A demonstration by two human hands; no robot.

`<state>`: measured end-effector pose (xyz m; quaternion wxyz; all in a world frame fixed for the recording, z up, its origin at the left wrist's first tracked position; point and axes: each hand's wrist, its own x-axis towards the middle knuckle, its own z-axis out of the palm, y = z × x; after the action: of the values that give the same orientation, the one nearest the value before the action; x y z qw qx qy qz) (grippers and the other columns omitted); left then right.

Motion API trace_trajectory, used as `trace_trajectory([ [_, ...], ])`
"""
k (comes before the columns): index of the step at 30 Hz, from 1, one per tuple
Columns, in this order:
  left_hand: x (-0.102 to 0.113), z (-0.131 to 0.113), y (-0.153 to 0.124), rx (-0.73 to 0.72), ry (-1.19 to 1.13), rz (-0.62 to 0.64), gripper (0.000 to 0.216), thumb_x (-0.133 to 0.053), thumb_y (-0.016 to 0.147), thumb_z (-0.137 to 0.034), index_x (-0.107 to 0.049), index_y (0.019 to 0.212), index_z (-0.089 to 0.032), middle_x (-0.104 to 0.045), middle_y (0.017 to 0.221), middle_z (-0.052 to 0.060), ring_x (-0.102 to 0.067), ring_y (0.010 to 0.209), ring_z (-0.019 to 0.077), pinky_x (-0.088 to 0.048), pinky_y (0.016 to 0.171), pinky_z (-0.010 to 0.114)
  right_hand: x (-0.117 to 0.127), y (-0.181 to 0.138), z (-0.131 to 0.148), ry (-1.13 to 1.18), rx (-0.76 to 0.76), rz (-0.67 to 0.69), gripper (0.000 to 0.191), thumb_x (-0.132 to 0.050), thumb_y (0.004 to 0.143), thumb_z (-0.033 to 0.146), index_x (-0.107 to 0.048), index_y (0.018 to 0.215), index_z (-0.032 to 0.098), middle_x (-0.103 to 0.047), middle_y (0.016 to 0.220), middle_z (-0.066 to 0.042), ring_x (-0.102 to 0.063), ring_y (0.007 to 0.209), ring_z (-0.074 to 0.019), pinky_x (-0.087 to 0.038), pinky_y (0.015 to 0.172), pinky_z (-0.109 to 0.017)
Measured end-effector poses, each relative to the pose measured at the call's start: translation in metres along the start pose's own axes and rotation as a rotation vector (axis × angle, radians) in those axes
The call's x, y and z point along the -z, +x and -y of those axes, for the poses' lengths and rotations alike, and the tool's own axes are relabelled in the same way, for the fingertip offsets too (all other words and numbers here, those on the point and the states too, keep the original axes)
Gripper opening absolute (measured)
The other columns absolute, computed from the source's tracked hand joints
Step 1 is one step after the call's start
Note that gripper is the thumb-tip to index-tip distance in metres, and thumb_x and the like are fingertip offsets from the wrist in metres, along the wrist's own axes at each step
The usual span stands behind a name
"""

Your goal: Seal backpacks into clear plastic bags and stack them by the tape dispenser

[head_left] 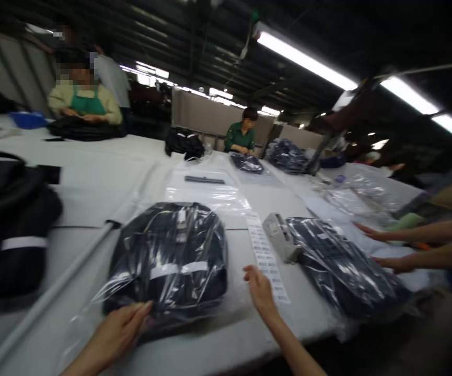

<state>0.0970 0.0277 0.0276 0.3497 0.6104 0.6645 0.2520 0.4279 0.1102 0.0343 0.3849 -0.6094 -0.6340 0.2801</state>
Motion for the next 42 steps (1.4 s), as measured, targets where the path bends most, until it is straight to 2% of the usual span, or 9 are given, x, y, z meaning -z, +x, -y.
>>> trace_trajectory([
  [4,0.004,-0.008,-0.011,0.084,-0.052,0.074,0.051,-0.026,0.086,-0.058,-0.041,0.055,-0.02,-0.048,0.048,-0.001,-0.053,0.053,0.0157,-0.038,0.051,0.022,-0.001,-0.016,0.027,-0.071,0.376,-0.041,0.057,-0.039,0.086,0.057,-0.047,0.126,0.016,-0.052,0.121,-0.016,-0.048,0.112,-0.0296,-0.039,0.094,-0.046],
  [9,0.011,-0.015,-0.02,0.008,-0.052,0.098,0.052,-0.026,0.091,-0.052,-0.049,0.06,-0.018,-0.053,0.052,-0.002,-0.054,0.053,0.0136,-0.038,0.052,0.021,-0.035,-0.034,0.063,-0.314,0.802,0.273,0.07,-0.066,0.068,0.057,-0.051,0.124,0.018,-0.055,0.109,-0.016,-0.054,0.099,-0.0311,-0.049,0.082,-0.046],
  [13,0.006,-0.006,-0.047,-0.304,0.256,0.039,0.039,-0.031,0.095,-0.037,-0.058,0.073,-0.019,-0.069,0.092,0.003,-0.06,0.069,0.015,-0.045,0.062,0.022,-0.026,-0.031,0.042,-0.45,0.906,0.234,0.07,-0.069,0.067,0.054,-0.051,0.125,0.018,-0.057,0.108,-0.017,-0.056,0.095,-0.0312,-0.05,0.077,-0.046],
  [16,-0.009,0.012,-0.068,-0.589,0.601,-0.12,0.026,-0.038,0.093,-0.024,-0.059,0.079,-0.019,-0.05,0.132,0.009,-0.061,0.08,0.0188,-0.05,0.064,0.028,-0.003,-0.038,0.01,-0.522,1.018,0.171,0.043,-0.057,0.084,0.029,-0.051,0.126,0.02,-0.061,0.105,-0.015,-0.06,0.088,-0.0252,-0.05,0.073,-0.04],
  [19,-0.023,0.033,-0.085,-0.754,0.712,-0.189,0.02,-0.043,0.091,-0.019,-0.06,0.1,-0.017,-0.047,0.135,0.014,-0.059,0.096,0.0223,-0.052,0.077,0.033,0.016,-0.054,-0.014,-0.521,1.129,0.256,0.043,-0.043,0.088,0.008,-0.048,0.129,0.022,-0.067,0.084,-0.008,-0.061,0.071,-0.0173,-0.049,0.065,-0.032],
  [26,0.01,0.024,-0.114,-0.87,0.614,-0.226,0.033,-0.048,0.089,-0.037,-0.055,0.118,-0.022,-0.059,0.122,0.01,-0.056,0.105,0.0238,-0.043,0.095,0.043,0.039,-0.068,-0.035,-0.587,1.113,0.311,0.042,-0.042,0.09,0.012,-0.049,0.129,0.026,-0.071,0.092,-0.006,-0.064,0.079,-0.019,-0.049,0.074,-0.037],
  [32,0.043,-0.041,-0.045,-0.838,0.689,-0.163,0.053,-0.051,0.089,-0.028,-0.033,0.138,-0.022,-0.036,0.143,0.009,-0.029,0.131,0.029,-0.021,0.108,0.052,0.042,-0.061,0.008,-0.491,1.127,0.366,0.047,-0.061,0.081,0.038,-0.051,0.126,0.026,-0.067,0.107,-0.009,-0.062,0.097,-0.026,-0.047,0.087,-0.045],
  [37,0.016,-0.039,0.004,-0.817,0.826,0.054,0.066,-0.056,0.086,-0.039,-0.024,0.142,-0.025,-0.022,0.149,0.007,-0.013,0.136,0.0352,-0.007,0.108,0.061,-0.005,-0.038,0.062,-0.347,0.917,0.349,0.03,-0.059,0.083,0.031,-0.058,0.111,0.02,-0.062,0.096,-0.011,-0.06,0.088,-0.023,-0.051,0.074,-0.036],
  [42,-0.012,-0.009,0.004,-0.807,0.872,0.018,0.057,-0.047,0.09,-0.02,-0.024,0.142,-0.025,-0.028,0.147,0.007,-0.025,0.132,0.036,-0.024,0.105,0.055,-0.062,-0.028,0.043,-0.306,1.003,0.359,0.013,-0.049,0.088,0.023,-0.059,0.094,0.017,-0.06,0.082,-0.007,-0.055,0.074,-0.018,-0.048,0.065,-0.031],
])
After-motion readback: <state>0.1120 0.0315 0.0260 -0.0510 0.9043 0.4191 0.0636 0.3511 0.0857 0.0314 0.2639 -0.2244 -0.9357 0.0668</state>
